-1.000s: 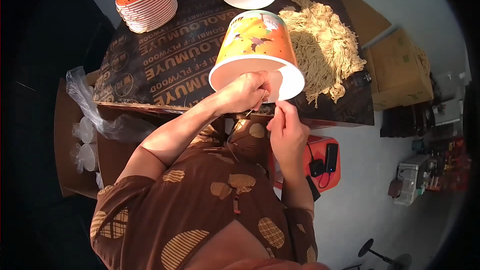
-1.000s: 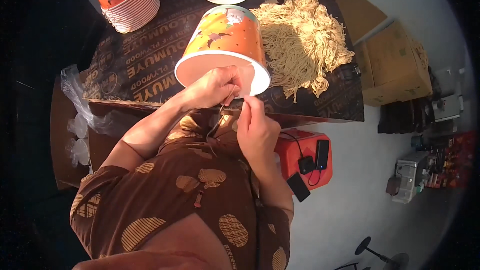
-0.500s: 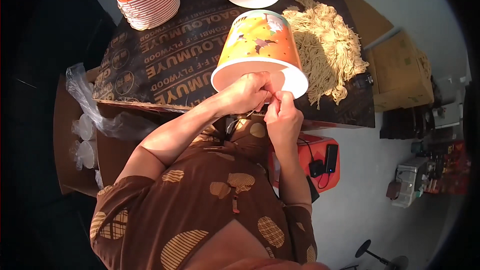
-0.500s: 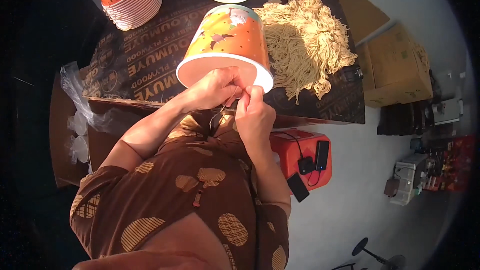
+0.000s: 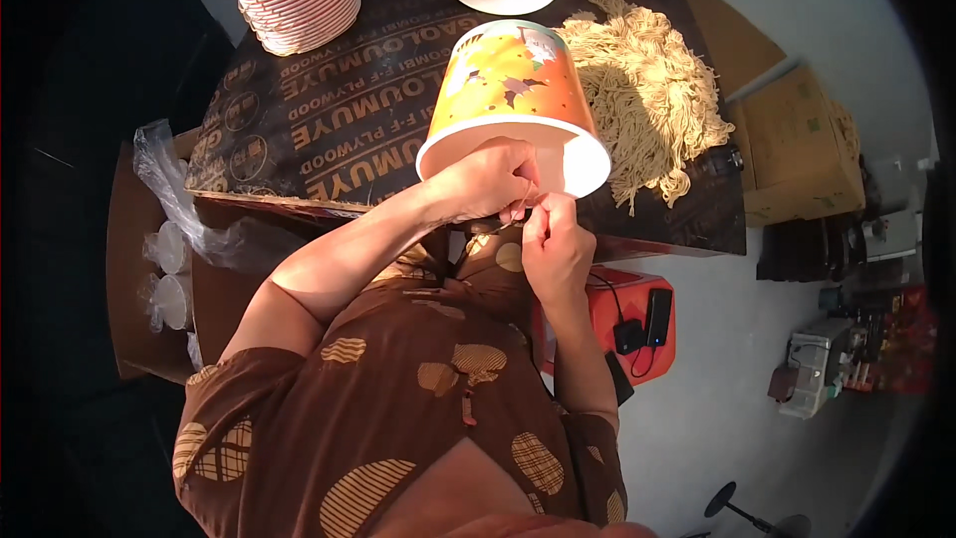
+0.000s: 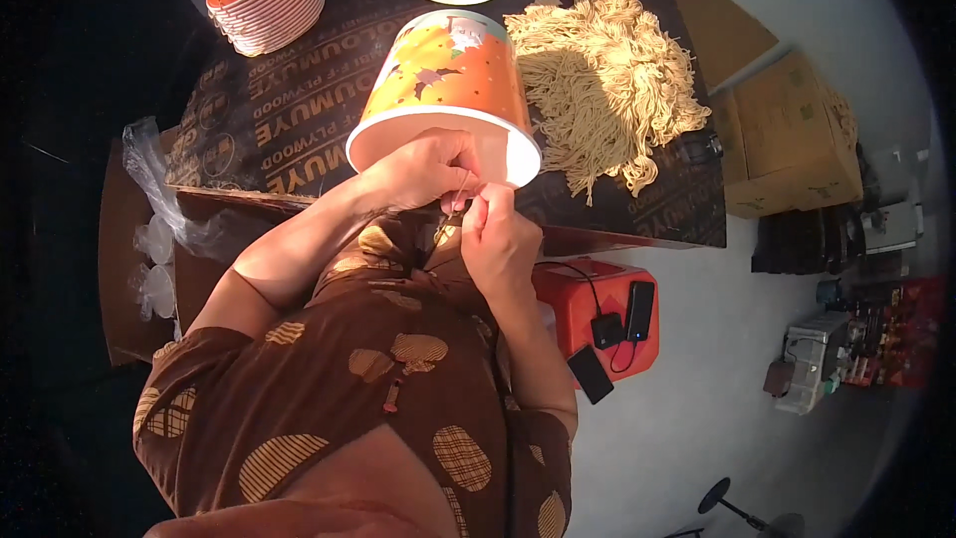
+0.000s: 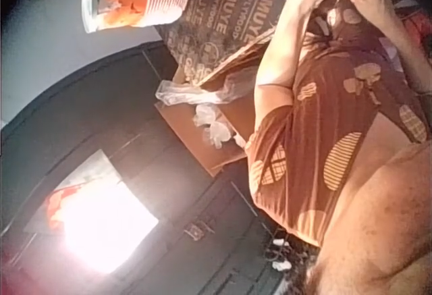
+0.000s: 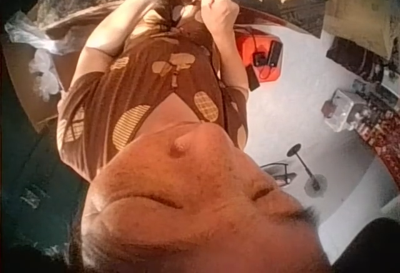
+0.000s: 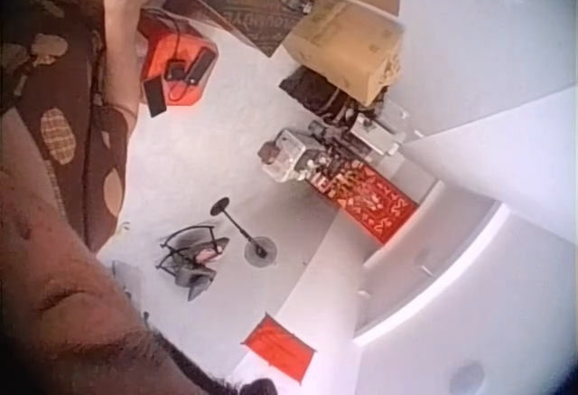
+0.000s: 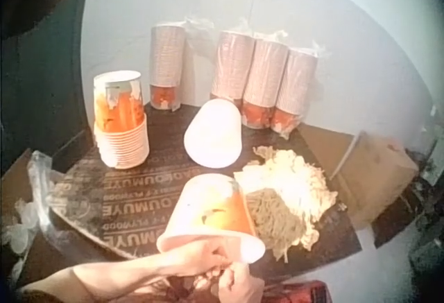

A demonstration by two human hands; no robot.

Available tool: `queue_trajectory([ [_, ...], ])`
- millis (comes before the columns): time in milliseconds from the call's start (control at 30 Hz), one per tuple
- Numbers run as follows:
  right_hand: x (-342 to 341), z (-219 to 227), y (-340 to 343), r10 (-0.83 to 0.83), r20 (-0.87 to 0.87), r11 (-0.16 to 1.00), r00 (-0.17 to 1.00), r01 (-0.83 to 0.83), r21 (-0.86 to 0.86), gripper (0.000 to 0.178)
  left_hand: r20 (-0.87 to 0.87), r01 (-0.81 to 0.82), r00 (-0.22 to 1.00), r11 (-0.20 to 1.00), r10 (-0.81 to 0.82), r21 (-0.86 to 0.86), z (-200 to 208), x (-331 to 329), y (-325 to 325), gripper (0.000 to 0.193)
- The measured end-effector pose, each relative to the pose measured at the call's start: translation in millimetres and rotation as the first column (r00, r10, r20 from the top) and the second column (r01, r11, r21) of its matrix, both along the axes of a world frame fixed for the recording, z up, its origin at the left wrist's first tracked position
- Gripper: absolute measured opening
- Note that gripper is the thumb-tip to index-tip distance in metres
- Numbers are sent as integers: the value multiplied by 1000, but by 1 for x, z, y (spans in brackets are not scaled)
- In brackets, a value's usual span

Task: Threading string handles through pre-punched holes in paper buckets.

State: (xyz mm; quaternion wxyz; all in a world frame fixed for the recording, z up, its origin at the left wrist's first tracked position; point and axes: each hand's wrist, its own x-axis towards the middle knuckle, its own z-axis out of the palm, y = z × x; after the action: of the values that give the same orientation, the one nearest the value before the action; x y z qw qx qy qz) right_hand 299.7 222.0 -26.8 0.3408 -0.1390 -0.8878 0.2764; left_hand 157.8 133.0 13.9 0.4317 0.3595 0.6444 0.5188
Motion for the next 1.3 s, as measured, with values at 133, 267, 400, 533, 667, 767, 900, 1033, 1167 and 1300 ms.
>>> queue_trajectory([
  [133,4,4,1,55,-58,981,997,-43,188,9,-68,76,995,997,-77,-23,3,-4,-1,5],
  [267,4,14,1,-45,-133,983,990,68,172,13,-62,30,998,999,-30,-11,2,-1,-5,5],
  [400,-5,11,2,-74,-139,997,988,79,27,14,-71,-31,997,1000,31,4,0,5,-8,3],
  [533,-11,5,0,-144,-185,987,972,154,41,15,-293,-46,953,992,78,113,-3,12,-7,2],
  [667,-11,3,-1,-187,-155,979,970,196,46,18,-522,-54,839,978,154,202,-3,21,-6,5],
  [767,-10,2,-1,-180,-127,981,975,188,51,19,-661,-54,704,948,260,315,-14,25,-5,12],
  [900,-12,4,-1,-155,-163,984,974,167,60,20,-849,-38,449,956,277,291,-20,29,-7,15],
  [1033,-10,5,-1,-155,-104,987,982,160,33,23,-871,-27,390,949,298,313,-23,31,-8,17],
  [1167,-8,8,1,-109,-113,993,988,114,42,30,-828,-44,474,947,300,318,-26,28,-10,13],
  [1300,-6,10,3,-86,-77,996,993,85,-12,30,-771,-45,563,943,297,330,-23,27,-11,12],
])
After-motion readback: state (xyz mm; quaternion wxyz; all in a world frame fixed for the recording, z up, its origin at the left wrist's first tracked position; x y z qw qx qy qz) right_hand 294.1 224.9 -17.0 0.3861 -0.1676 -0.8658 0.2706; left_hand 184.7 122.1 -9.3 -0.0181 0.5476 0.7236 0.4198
